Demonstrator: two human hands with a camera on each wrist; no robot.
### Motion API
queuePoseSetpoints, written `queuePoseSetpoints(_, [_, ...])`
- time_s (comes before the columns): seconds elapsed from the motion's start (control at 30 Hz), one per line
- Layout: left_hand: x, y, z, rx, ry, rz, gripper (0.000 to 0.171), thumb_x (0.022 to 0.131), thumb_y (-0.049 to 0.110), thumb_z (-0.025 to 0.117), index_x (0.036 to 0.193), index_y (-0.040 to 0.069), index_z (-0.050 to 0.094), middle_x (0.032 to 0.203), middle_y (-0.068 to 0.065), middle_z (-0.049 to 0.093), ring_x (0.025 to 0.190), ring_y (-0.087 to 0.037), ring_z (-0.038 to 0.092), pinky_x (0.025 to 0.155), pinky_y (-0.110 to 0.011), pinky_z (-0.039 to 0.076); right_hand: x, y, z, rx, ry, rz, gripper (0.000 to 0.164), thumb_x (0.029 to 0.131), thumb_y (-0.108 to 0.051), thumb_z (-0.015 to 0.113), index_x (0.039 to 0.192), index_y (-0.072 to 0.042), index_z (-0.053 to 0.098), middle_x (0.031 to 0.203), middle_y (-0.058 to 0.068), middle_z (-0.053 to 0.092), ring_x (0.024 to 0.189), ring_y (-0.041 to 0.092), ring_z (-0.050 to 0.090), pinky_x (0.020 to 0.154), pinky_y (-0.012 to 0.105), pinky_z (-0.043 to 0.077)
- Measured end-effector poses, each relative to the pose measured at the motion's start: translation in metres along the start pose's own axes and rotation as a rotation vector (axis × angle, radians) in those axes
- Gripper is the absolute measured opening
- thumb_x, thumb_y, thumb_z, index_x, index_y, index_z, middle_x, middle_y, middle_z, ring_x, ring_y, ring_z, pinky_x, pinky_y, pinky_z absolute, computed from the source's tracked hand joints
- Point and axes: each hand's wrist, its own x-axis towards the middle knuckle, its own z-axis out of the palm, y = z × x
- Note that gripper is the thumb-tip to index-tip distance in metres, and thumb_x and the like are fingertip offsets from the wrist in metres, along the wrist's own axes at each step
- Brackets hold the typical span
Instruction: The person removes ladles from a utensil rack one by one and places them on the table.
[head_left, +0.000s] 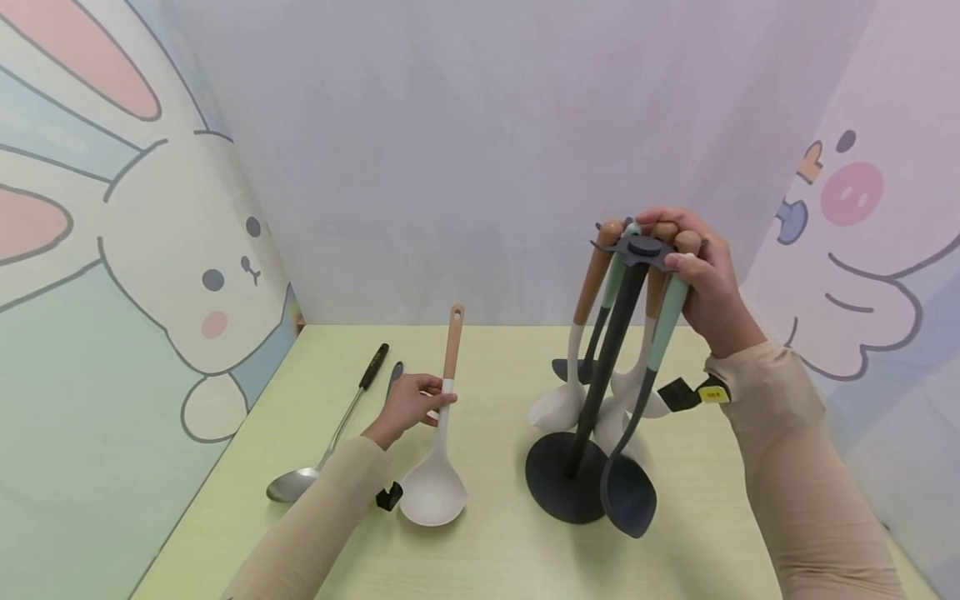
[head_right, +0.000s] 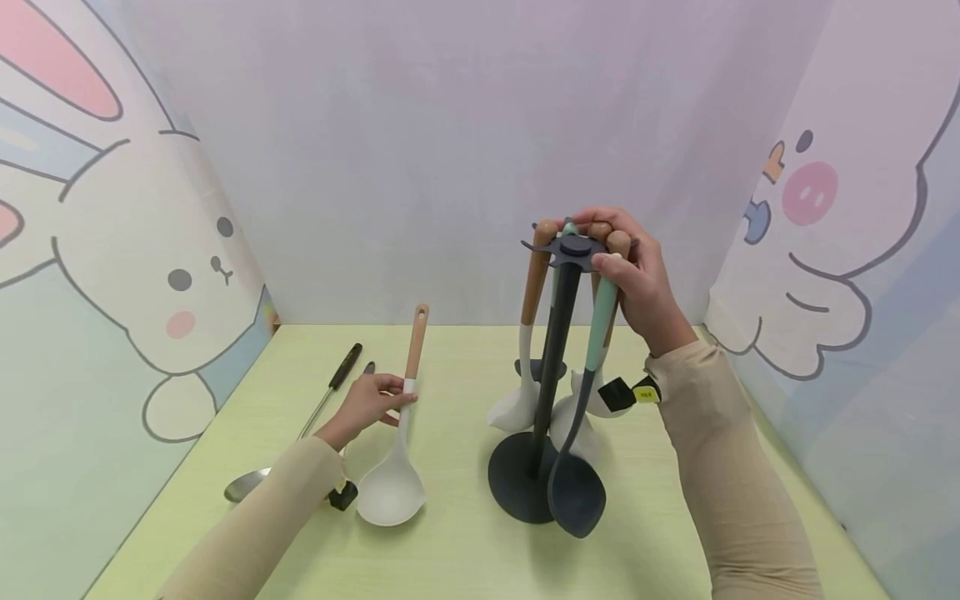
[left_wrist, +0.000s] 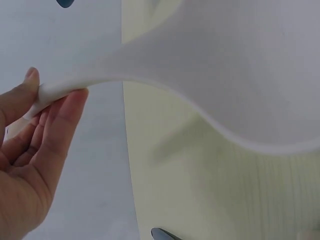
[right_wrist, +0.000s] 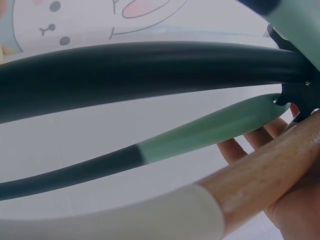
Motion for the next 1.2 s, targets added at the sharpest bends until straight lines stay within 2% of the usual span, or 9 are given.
queuePoseSetpoints(0.23, [0.001, -0.004, -0.001, 0.007, -0.004, -0.01, 0.021, 0.088, 0.004, 0.075, 0.104, -0.008, 0.07, 0.092, -0.013, 0.065, 0.079, -0.026, 0.07, 0.058, -0.035, 0.06, 0.0, 0.0, 0.0, 0.009, 0.002, -0.003, 0.036, 0.082, -0.009, 0.049, 0.111, 0.0, 0.069, 0.105, 0.006, 0.063, 0.101, 0.021, 0.053, 0.085, 0.025, 0.043])
queuePoseSetpoints(0.5, [0.002, -0.006, -0.001, 0.011, -0.005, -0.013, 0.02, 0.089, 0.004, 0.075, 0.104, -0.008, 0.069, 0.092, -0.013, 0.065, 0.073, -0.019, 0.069, 0.058, -0.036, 0.06, 0.0, -0.002, 0.001, 0.017, 0.002, 0.0, 0.036, 0.081, -0.008, 0.049, 0.111, 0.001, 0.068, 0.103, 0.006, 0.063, 0.1, 0.021, 0.053, 0.085, 0.025, 0.043])
queuePoseSetpoints(1.2, [0.004, -0.012, -0.001, 0.072, -0.019, -0.026, 0.017, 0.09, 0.005, 0.073, 0.102, -0.007, 0.07, 0.088, -0.011, 0.065, 0.07, -0.016, 0.067, 0.056, -0.033, 0.059, -0.001, -0.001, 0.001, 0.016, 0.0, -0.005, 0.036, 0.081, -0.007, 0.048, 0.11, 0.001, 0.069, 0.108, 0.007, 0.063, 0.102, 0.021, 0.055, 0.086, 0.025, 0.044])
